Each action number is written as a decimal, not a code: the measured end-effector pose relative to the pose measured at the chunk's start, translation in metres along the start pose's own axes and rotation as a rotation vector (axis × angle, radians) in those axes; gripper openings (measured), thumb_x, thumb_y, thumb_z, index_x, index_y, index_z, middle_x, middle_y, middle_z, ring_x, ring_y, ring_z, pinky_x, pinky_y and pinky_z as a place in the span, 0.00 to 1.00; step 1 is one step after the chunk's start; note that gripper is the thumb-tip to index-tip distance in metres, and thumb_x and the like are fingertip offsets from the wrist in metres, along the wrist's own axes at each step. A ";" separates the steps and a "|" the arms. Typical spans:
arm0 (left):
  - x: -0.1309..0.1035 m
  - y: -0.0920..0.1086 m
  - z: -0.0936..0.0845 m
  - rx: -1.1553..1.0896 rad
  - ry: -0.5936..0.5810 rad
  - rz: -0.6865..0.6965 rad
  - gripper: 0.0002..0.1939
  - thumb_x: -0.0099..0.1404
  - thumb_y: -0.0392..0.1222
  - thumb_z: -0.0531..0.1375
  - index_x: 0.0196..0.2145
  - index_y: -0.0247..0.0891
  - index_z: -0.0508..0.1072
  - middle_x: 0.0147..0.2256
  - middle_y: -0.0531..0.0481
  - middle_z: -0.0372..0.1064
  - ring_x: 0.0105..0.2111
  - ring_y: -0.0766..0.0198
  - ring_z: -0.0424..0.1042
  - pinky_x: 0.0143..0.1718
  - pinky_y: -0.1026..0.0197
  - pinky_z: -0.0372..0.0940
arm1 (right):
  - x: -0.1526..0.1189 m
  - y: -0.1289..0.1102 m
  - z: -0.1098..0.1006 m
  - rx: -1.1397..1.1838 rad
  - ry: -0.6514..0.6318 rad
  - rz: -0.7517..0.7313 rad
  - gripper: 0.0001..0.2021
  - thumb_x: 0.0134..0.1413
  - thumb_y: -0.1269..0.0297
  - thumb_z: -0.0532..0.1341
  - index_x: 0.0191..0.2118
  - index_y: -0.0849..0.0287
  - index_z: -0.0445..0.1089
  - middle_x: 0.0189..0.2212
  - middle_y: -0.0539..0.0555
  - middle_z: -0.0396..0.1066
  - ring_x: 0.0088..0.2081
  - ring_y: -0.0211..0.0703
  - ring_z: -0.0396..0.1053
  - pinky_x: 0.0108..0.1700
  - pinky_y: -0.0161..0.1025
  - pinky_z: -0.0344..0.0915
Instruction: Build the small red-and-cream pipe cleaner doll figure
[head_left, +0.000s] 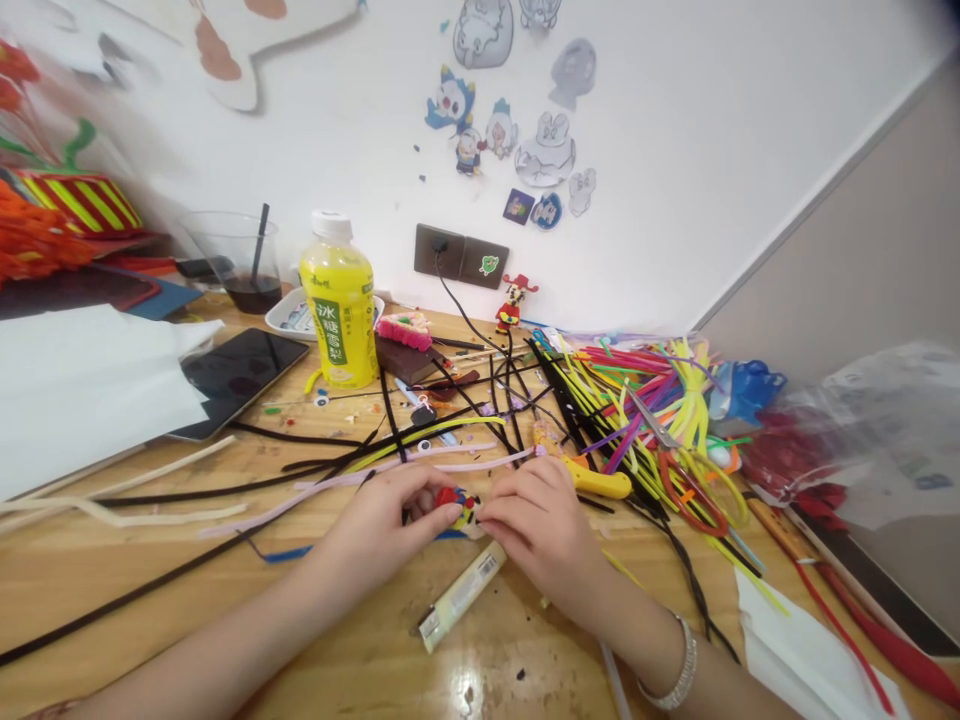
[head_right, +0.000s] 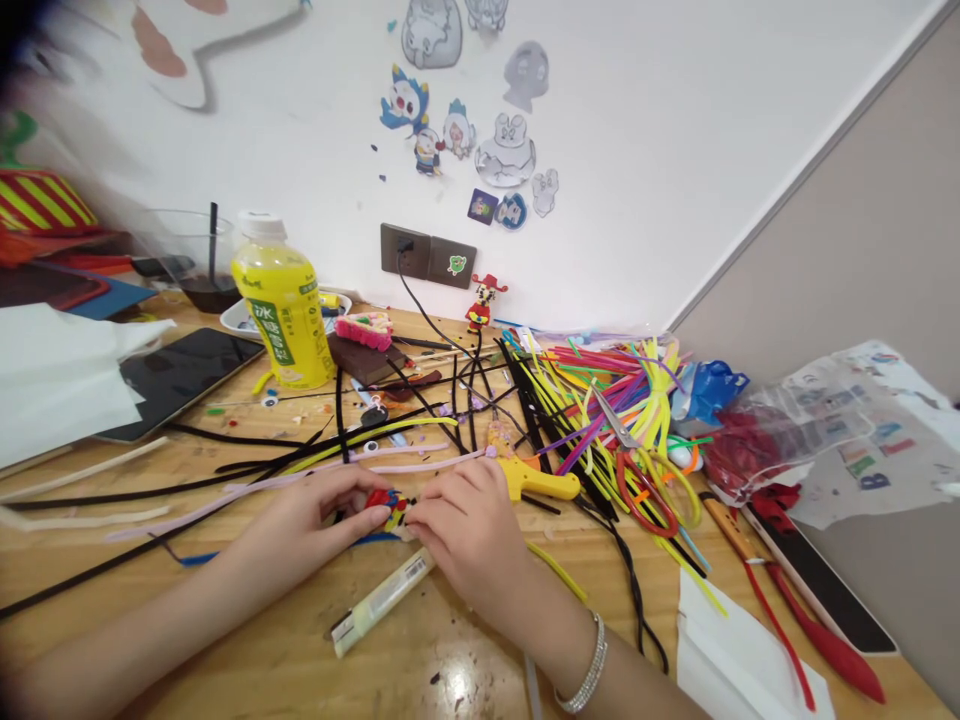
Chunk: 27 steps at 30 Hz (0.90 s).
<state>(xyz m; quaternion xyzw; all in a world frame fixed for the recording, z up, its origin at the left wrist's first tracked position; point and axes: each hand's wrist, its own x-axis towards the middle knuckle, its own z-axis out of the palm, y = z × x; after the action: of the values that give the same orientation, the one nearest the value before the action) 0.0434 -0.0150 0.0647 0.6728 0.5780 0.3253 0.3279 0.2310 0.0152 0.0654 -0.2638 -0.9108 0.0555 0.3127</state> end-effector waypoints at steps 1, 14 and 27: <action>0.000 -0.001 0.000 0.008 0.004 0.006 0.10 0.56 0.47 0.55 0.31 0.39 0.71 0.26 0.53 0.68 0.27 0.63 0.66 0.28 0.63 0.61 | 0.000 0.000 0.001 -0.001 -0.003 -0.003 0.06 0.55 0.67 0.56 0.32 0.57 0.70 0.31 0.50 0.71 0.35 0.40 0.60 0.41 0.43 0.54; -0.001 0.000 0.000 0.022 -0.002 0.013 0.10 0.56 0.46 0.55 0.31 0.38 0.71 0.26 0.52 0.69 0.28 0.63 0.67 0.29 0.63 0.61 | -0.001 0.001 0.000 0.037 -0.042 0.023 0.05 0.54 0.67 0.57 0.31 0.57 0.70 0.31 0.51 0.70 0.36 0.41 0.60 0.41 0.43 0.54; 0.000 0.001 -0.001 0.037 0.006 0.031 0.09 0.54 0.45 0.55 0.31 0.39 0.71 0.26 0.52 0.70 0.28 0.63 0.67 0.30 0.63 0.61 | 0.001 0.000 0.001 0.028 -0.066 0.062 0.05 0.54 0.68 0.57 0.30 0.57 0.68 0.31 0.50 0.69 0.36 0.41 0.60 0.41 0.42 0.54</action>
<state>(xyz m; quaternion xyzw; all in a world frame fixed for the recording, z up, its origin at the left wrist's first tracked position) 0.0434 -0.0155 0.0658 0.6867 0.5742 0.3217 0.3087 0.2297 0.0156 0.0658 -0.2854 -0.9112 0.0865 0.2843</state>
